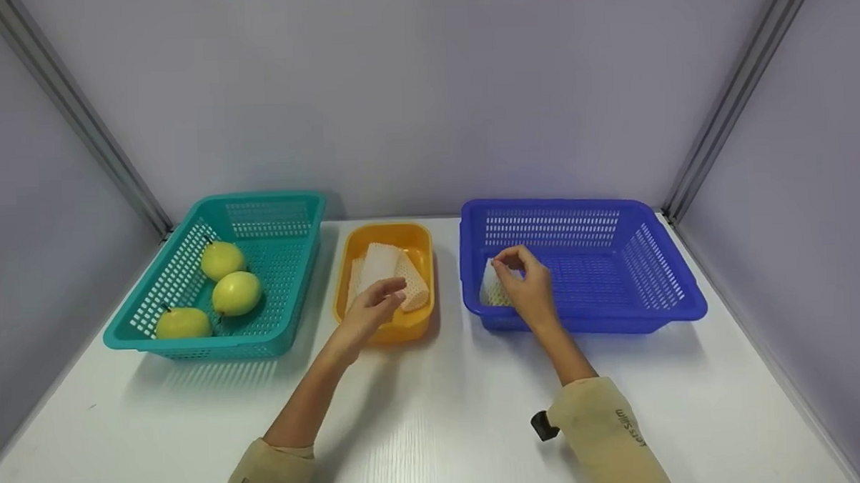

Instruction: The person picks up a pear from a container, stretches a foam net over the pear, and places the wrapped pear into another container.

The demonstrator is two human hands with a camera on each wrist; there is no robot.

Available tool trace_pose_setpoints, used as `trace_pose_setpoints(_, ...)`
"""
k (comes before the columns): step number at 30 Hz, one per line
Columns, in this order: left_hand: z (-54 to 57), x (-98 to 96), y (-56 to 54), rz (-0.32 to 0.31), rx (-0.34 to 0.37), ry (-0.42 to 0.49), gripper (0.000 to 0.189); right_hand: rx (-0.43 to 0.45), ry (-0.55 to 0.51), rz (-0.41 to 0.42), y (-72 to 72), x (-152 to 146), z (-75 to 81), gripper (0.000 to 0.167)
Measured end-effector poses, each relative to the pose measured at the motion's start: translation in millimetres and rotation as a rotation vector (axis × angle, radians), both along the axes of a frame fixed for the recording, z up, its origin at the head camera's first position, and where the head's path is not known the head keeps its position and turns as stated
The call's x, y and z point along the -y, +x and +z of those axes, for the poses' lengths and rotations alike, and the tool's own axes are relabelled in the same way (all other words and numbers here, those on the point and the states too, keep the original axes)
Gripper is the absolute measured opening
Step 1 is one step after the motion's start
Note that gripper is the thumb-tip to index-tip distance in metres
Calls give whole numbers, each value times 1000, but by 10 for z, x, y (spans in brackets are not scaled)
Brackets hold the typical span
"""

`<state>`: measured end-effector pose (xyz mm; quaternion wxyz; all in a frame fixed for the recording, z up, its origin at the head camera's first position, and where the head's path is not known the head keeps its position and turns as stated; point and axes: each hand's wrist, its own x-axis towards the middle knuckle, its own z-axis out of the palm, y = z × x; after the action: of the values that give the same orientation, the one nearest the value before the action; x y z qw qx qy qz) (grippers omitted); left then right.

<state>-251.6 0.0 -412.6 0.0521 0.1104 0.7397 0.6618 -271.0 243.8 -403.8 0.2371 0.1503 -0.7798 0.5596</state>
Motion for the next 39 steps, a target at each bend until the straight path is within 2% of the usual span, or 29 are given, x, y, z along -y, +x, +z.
trace_pose_setpoints(4,119,262,77,-6,-109,-277,43,-42,-31,50,47,129,26,9)
trace_pose_setpoints(7,206,441,158,20,-180,-472,43,-73,-39,81,96,248,51,7)
trace_pose_setpoints(12,325,722,284,150,-242,-734,44,-96,-9,143,171,514,89,5)
trace_pose_setpoints(13,332,777,293,180,-234,-775,44,-95,6,156,184,573,94,5)
trace_pose_setpoints(17,313,966,292,326,-286,-942,38,-66,41,205,227,804,108,5)
trace_pose_setpoints(20,249,1066,269,405,-309,-1009,33,-34,52,238,254,971,111,5)
trace_pose_setpoints(23,168,1125,256,427,-284,-1050,31,-4,49,287,273,1136,98,5)
trace_pose_setpoints(29,52,1147,263,381,-238,-1115,24,37,52,382,270,1452,44,7)
trace_pose_setpoints(35,53,1149,262,320,-208,-1150,15,79,60,425,255,1728,-31,8)
trace_pose_setpoints(39,69,1161,266,303,-215,-1172,7,133,36,456,250,1910,-72,11)
